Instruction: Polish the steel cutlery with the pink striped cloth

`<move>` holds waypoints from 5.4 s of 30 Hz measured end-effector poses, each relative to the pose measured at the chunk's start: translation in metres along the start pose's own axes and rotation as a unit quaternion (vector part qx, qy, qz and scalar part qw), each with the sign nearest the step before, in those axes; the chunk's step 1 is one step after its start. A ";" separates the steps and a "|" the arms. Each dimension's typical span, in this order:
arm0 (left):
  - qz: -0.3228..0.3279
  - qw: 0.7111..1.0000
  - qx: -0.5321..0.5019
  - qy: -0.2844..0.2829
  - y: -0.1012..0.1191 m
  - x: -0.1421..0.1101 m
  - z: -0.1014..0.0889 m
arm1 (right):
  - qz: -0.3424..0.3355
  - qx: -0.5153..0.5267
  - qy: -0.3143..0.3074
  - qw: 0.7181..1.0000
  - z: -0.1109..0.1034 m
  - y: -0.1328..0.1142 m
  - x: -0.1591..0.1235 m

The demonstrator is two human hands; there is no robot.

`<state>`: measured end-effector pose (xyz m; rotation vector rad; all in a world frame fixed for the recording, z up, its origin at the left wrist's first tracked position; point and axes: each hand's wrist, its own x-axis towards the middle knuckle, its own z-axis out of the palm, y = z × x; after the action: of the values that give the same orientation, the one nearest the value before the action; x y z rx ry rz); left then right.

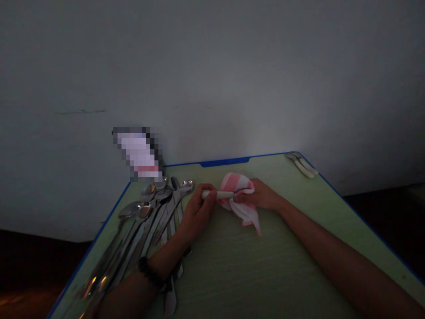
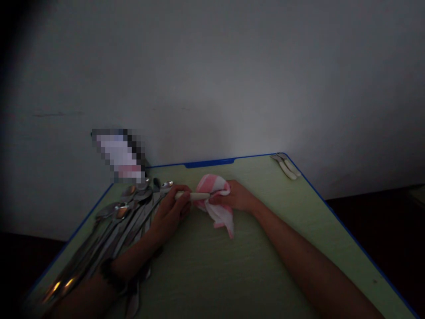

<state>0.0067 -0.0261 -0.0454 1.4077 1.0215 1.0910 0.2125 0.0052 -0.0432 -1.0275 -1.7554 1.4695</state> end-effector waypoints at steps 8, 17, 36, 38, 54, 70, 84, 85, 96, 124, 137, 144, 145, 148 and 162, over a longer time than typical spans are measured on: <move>-0.006 1.000 -0.020 0.004 0.003 -0.001 0.002 | 0.001 0.047 -0.004 0.999 -0.002 0.001 0.000; 0.000 0.998 -0.052 0.032 0.004 0.000 0.001 | -0.003 0.209 0.044 0.977 -0.001 0.015 0.006; -0.012 0.998 -0.059 0.013 0.001 0.000 0.002 | -0.024 0.125 -0.045 0.991 -0.001 0.002 0.001; -0.014 0.998 -0.059 0.011 0.000 0.000 0.001 | -0.024 0.104 -0.033 0.994 0.000 0.004 0.001; -0.012 0.999 -0.031 0.013 -0.003 0.001 0.001 | -0.004 -0.039 0.030 0.999 0.001 0.003 0.001; -0.024 1.000 -0.007 0.003 -0.003 0.001 -0.001 | -0.026 -0.041 0.018 0.999 -0.001 0.005 0.001; -0.020 1.000 0.006 0.014 -0.004 0.001 0.000 | -0.023 -0.055 0.030 0.998 -0.002 0.004 0.001; -0.020 1.000 0.008 0.015 -0.004 0.001 0.000 | -0.022 -0.056 0.031 0.998 -0.002 0.004 0.001; -0.007 0.999 0.053 0.012 -0.004 0.000 -0.001 | -0.017 -0.052 0.057 0.997 -0.001 0.008 0.002; -0.006 1.000 0.030 0.000 -0.006 0.001 -0.001 | -0.007 -0.074 0.044 0.996 0.001 0.003 0.000; -0.012 1.000 0.026 0.002 -0.004 0.000 0.000 | -0.018 -0.078 0.052 0.995 0.001 0.001 -0.001; -0.017 1.000 0.008 0.000 -0.005 0.001 0.000 | -0.015 -0.082 0.056 0.995 0.001 0.003 -0.001; -0.017 1.000 0.011 0.001 -0.004 0.001 0.000 | -0.016 -0.082 0.055 0.995 0.001 0.004 0.000; -0.018 1.000 0.014 0.002 -0.003 0.001 0.000 | -0.020 -0.081 0.050 0.995 0.000 0.005 0.001; 0.002 1.000 0.016 -0.003 -0.007 0.001 -0.001 | -0.017 -0.076 0.057 0.995 0.001 0.004 0.001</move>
<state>0.0059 -0.0245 -0.0520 1.4393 1.0357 1.0762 0.2120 0.0061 -0.0469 -1.1307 -1.8146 1.2456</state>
